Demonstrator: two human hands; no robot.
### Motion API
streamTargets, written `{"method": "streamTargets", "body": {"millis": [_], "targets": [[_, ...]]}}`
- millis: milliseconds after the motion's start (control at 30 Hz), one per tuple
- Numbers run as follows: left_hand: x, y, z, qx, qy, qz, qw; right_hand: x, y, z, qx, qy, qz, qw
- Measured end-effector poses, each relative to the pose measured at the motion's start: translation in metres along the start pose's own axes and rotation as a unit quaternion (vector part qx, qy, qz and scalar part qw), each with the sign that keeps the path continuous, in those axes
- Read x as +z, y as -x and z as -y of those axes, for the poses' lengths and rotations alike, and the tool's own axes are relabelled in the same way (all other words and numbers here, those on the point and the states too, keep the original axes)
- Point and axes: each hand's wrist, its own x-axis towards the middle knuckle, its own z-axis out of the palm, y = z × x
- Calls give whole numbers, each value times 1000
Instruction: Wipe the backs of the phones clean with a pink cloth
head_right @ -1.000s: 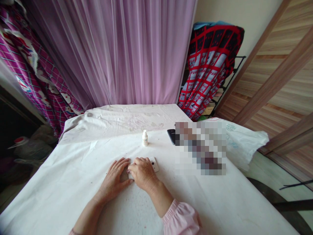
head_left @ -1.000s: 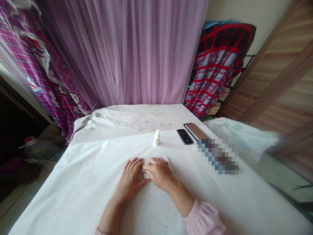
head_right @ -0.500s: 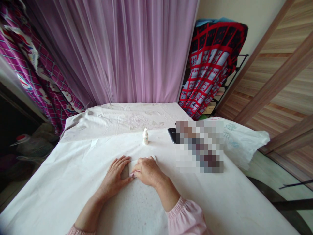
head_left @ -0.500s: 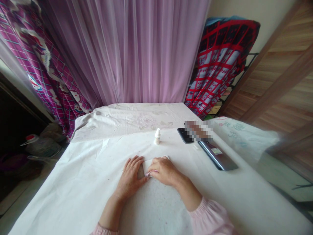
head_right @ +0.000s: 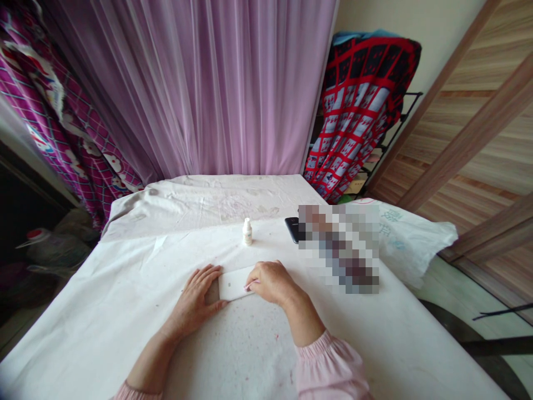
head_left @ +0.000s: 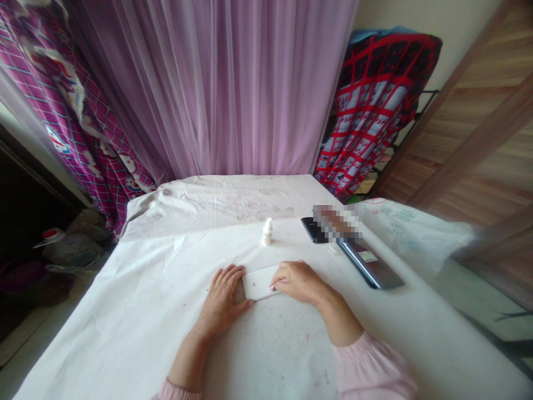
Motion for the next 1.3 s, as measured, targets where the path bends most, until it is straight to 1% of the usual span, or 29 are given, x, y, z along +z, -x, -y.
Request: {"method": "streamTargets", "body": {"millis": [233,367,467,700,900,1133,1300], "targets": [[0,0,-1,-1,2,-2,1000,-8,3,-21,46,-2,-22,999],[0,0,0,4,4,-4,1000,-9,4,-26,64,-13,-28,997],[0,0,0,5,4,-3,1000,-8,3,-27,70,3,-41,997],[-1,0,-2,6,-3,-4,1000,0,-5,-19,73,58,-95,991],[-1,0,-1,4,-7,-8,1000,5,-9,-13,73,72,-112,988],[1,0,-1,6,-2,-13,1000,17,-14,0,32,83,-104,991],[1,0,-2,4,2,-12,1000,33,-17,16,-1,88,-125,988]]}}
